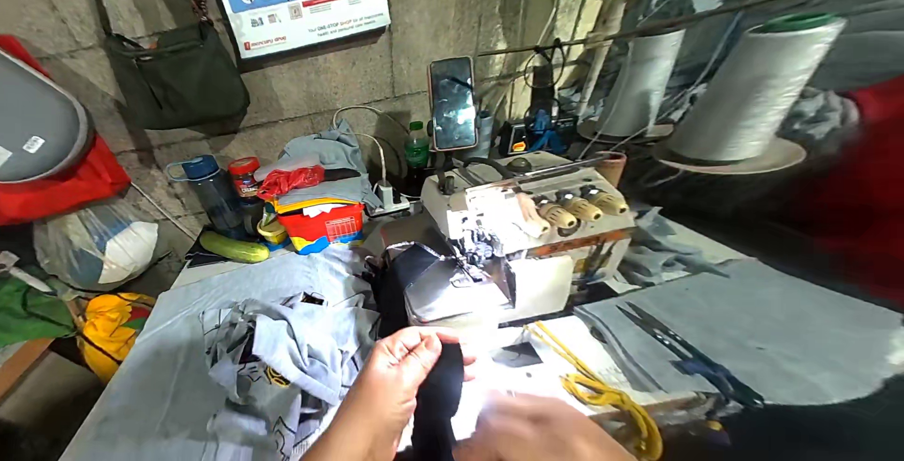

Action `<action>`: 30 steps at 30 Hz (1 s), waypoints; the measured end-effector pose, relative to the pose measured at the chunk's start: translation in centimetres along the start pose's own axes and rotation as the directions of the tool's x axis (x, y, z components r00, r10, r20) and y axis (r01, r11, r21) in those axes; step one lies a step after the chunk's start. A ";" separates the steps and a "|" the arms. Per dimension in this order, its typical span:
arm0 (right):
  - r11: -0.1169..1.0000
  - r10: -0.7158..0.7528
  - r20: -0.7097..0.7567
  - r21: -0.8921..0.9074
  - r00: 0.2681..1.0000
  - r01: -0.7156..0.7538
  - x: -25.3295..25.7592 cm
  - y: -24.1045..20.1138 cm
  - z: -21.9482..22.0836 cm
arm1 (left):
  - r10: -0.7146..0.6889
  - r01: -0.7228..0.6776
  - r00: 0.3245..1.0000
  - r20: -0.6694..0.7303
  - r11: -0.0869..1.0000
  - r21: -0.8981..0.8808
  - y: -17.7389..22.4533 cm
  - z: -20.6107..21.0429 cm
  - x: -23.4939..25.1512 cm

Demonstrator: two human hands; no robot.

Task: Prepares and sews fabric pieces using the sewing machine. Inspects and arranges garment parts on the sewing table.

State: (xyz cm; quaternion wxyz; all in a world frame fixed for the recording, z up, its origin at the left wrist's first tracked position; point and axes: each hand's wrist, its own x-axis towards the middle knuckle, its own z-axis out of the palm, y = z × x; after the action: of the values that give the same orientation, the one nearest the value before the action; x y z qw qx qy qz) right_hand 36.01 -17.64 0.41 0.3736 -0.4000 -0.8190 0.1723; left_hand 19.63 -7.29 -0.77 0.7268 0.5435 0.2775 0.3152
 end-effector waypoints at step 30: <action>0.977 0.175 -0.278 -0.069 0.944 -0.202 0.0 7.1 2.7 | -0.081 0.058 0.958 0.275 0.994 0.091 -1.6 -2.9 -2.1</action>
State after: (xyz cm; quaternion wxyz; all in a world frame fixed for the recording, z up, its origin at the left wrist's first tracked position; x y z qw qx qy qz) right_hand 37.70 -13.17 -5.53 0.4441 -0.5138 -0.7255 0.1112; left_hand 16.33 -7.46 -2.94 0.7462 0.6017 0.2044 0.1985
